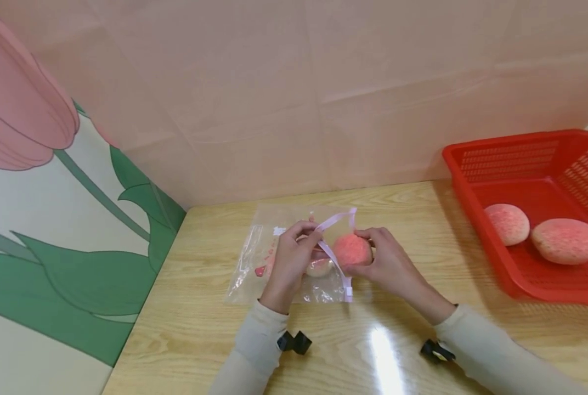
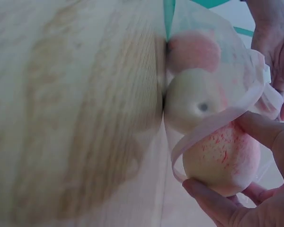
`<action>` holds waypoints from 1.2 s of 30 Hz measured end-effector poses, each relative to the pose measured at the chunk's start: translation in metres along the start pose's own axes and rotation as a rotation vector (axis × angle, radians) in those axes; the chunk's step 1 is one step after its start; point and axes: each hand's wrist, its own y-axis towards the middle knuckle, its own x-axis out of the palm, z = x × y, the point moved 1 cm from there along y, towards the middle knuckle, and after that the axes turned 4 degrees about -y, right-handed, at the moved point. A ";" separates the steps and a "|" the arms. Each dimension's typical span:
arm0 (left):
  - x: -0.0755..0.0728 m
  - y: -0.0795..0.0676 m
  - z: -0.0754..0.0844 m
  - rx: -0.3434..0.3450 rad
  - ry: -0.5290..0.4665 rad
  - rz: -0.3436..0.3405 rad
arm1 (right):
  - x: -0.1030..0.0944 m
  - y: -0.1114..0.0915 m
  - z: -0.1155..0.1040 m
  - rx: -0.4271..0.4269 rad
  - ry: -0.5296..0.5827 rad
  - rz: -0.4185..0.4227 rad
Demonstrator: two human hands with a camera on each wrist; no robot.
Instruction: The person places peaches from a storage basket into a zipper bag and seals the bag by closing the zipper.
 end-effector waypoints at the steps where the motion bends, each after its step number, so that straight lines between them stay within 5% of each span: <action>1: 0.000 0.000 0.000 0.001 -0.002 0.000 | 0.000 0.000 0.000 -0.005 0.004 -0.009; 12: -0.002 0.000 0.004 0.003 0.026 0.001 | 0.000 -0.009 0.007 -0.063 0.167 -0.174; 20: 0.002 -0.002 0.000 -0.013 0.051 -0.031 | 0.000 -0.009 0.006 -0.171 0.127 -0.229; 27: 0.001 -0.003 -0.004 -0.007 0.084 -0.018 | 0.007 -0.006 0.001 -0.146 0.131 -0.289; 36: 0.000 -0.001 -0.002 0.004 0.087 -0.022 | 0.000 -0.004 0.001 -0.078 0.022 -0.146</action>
